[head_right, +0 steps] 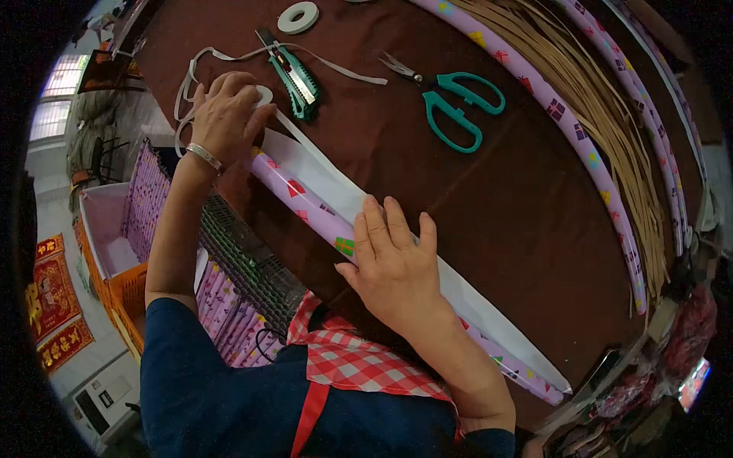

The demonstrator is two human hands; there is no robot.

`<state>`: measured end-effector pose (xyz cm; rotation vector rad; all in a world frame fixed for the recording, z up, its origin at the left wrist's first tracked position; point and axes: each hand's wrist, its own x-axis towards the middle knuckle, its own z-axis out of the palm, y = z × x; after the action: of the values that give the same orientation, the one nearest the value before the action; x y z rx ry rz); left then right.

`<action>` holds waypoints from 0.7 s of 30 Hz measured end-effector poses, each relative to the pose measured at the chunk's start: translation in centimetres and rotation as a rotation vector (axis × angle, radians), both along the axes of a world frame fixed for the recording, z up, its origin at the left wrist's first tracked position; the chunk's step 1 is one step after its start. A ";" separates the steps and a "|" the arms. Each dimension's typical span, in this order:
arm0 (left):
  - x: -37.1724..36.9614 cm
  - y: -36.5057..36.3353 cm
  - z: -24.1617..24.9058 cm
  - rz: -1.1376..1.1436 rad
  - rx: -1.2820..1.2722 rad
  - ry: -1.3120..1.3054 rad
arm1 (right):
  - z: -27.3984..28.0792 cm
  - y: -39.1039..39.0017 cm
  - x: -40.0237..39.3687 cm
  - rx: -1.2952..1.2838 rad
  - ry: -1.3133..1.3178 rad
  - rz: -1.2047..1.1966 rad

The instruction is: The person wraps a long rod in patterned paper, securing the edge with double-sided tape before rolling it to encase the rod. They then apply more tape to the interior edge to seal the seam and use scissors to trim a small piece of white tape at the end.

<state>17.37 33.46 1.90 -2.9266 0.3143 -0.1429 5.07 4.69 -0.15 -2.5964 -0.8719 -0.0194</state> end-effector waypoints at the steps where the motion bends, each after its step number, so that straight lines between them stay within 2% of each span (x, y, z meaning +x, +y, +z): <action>1: 0.1 0.0 0.1 -0.017 -0.009 -0.023 | 0.0 0.0 0.0 -0.001 -0.001 0.002; 8: -0.5 -0.6 2.6 -0.144 -0.045 -0.238 | -0.2 0.0 -0.1 0.009 -0.017 0.000; 11: -1.8 -0.4 3.5 -0.146 -0.087 -0.244 | -0.3 -0.1 0.0 0.015 -0.020 -0.001; 17: -4.2 0.8 1.9 -0.026 -0.090 -0.258 | -0.2 0.0 0.0 0.014 -0.019 -0.002; 21: -4.9 1.6 0.5 -0.033 -0.121 -0.309 | -0.4 0.0 -0.1 0.021 -0.018 -0.008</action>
<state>12.48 35.02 2.36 -2.9547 0.3134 -0.6311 5.00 4.69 -0.51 -2.5838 -0.8635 -0.0540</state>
